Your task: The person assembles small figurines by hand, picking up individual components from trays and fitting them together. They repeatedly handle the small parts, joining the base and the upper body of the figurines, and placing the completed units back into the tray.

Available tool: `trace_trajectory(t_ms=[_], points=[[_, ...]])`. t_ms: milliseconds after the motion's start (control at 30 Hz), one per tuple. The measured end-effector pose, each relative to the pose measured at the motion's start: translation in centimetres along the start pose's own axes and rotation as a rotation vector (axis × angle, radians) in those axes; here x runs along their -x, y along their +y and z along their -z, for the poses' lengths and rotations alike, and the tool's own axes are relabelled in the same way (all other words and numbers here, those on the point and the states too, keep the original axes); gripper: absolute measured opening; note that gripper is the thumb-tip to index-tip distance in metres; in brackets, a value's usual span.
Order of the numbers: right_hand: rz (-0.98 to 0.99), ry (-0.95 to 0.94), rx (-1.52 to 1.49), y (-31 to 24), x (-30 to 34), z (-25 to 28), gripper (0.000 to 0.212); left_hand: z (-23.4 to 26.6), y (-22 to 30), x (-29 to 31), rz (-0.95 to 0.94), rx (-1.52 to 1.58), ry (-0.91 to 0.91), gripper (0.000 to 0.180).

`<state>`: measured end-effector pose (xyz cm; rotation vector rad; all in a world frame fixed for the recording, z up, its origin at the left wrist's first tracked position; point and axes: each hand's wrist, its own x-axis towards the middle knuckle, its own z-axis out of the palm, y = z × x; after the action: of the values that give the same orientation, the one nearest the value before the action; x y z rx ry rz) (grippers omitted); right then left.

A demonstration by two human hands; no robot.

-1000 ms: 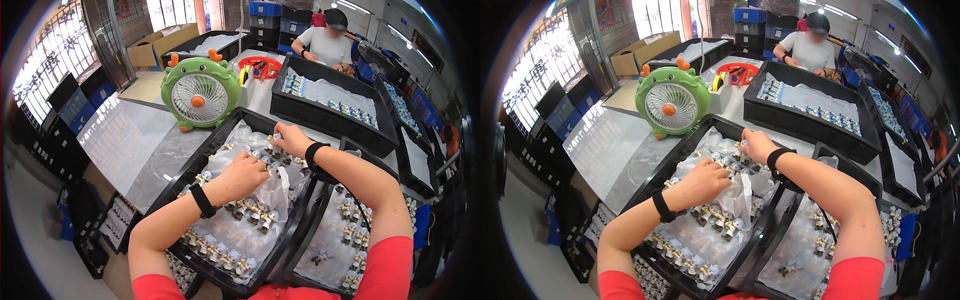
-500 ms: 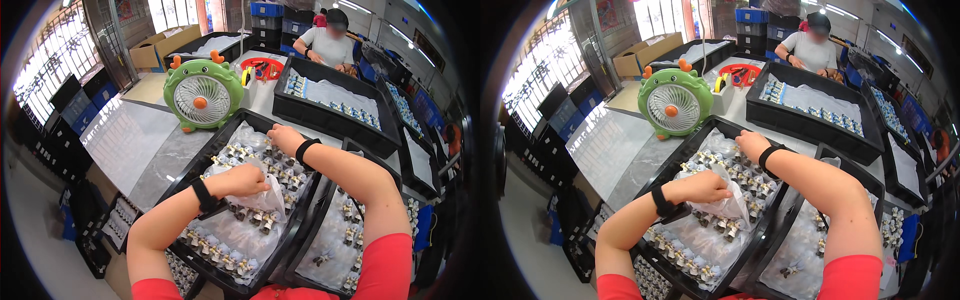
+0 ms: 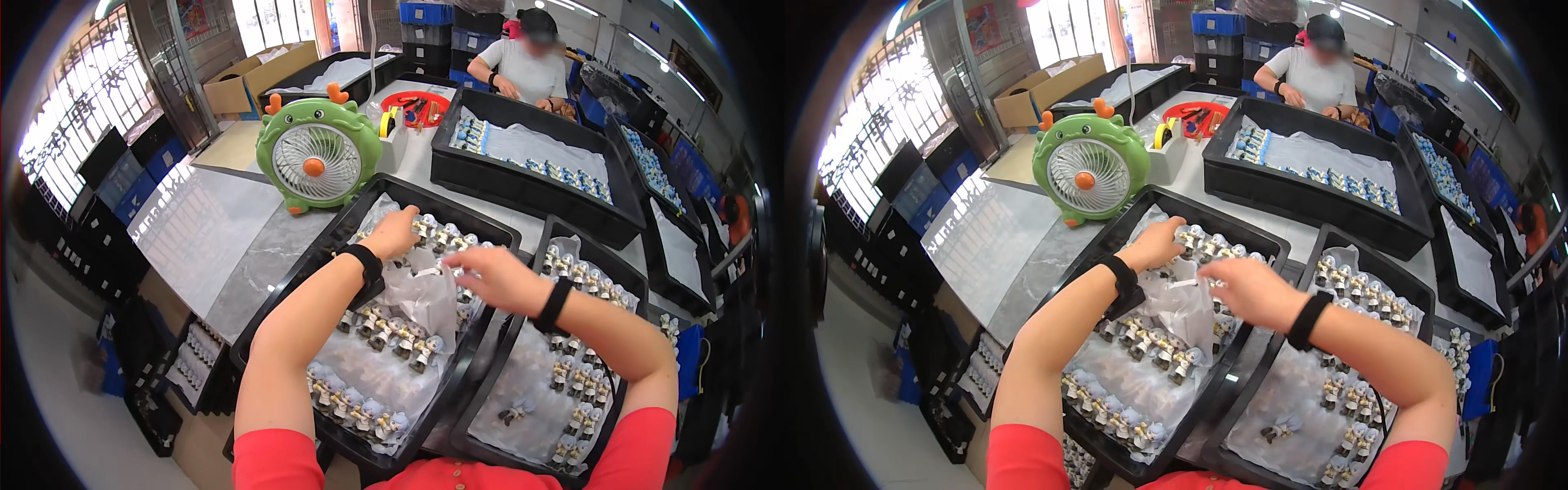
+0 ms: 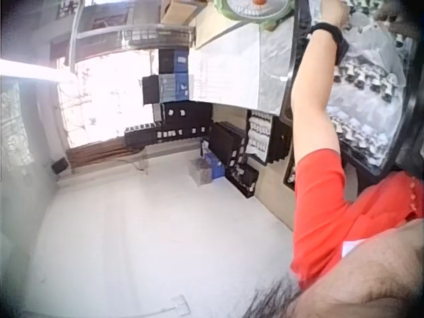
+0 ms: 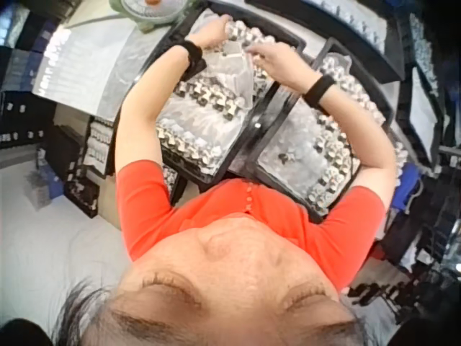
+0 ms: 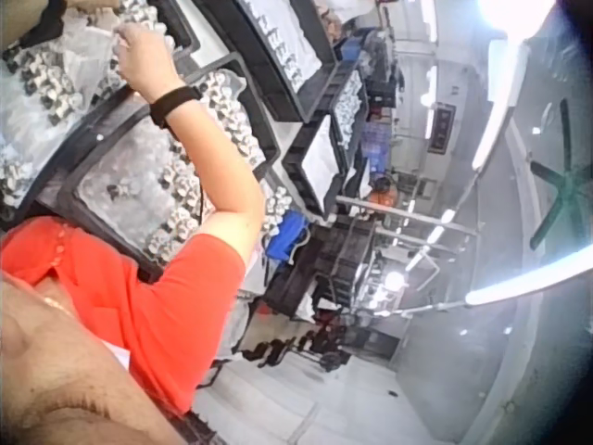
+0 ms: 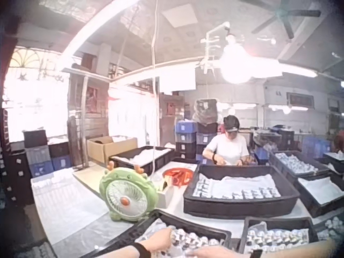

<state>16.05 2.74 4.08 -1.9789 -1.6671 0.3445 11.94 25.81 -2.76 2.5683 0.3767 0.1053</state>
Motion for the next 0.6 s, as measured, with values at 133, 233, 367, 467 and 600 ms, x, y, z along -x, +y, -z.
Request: trace_trajectory(t_ms=[133, 233, 367, 467, 600], points=[[0.141, -0.196, -0.191, -4.5, 7.0, -1.1, 0.029, -0.5, -1.0, -0.6, -0.038, -0.011, -0.037, 0.054], [0.252, -0.163, -0.161, -5.4, 10.9, -1.3, 0.03, -1.3, -0.3, -1.6, -0.041, -0.018, -0.029, 0.056], [0.129, -0.19, -0.222, -5.0, 14.2, -0.7, 0.03, -1.5, -0.2, -1.7, -0.035, -0.03, 0.036, 0.054], [0.075, -0.193, -0.211, -4.7, 16.0, -0.3, 0.03, -1.5, -0.1, -1.7, 0.003, -0.032, 0.094, 0.051], [0.052, -0.131, -0.246, -4.1, 18.3, -0.8, 0.029, -1.7, 1.1, -1.8, 0.059, -0.053, 0.097, 0.047]])
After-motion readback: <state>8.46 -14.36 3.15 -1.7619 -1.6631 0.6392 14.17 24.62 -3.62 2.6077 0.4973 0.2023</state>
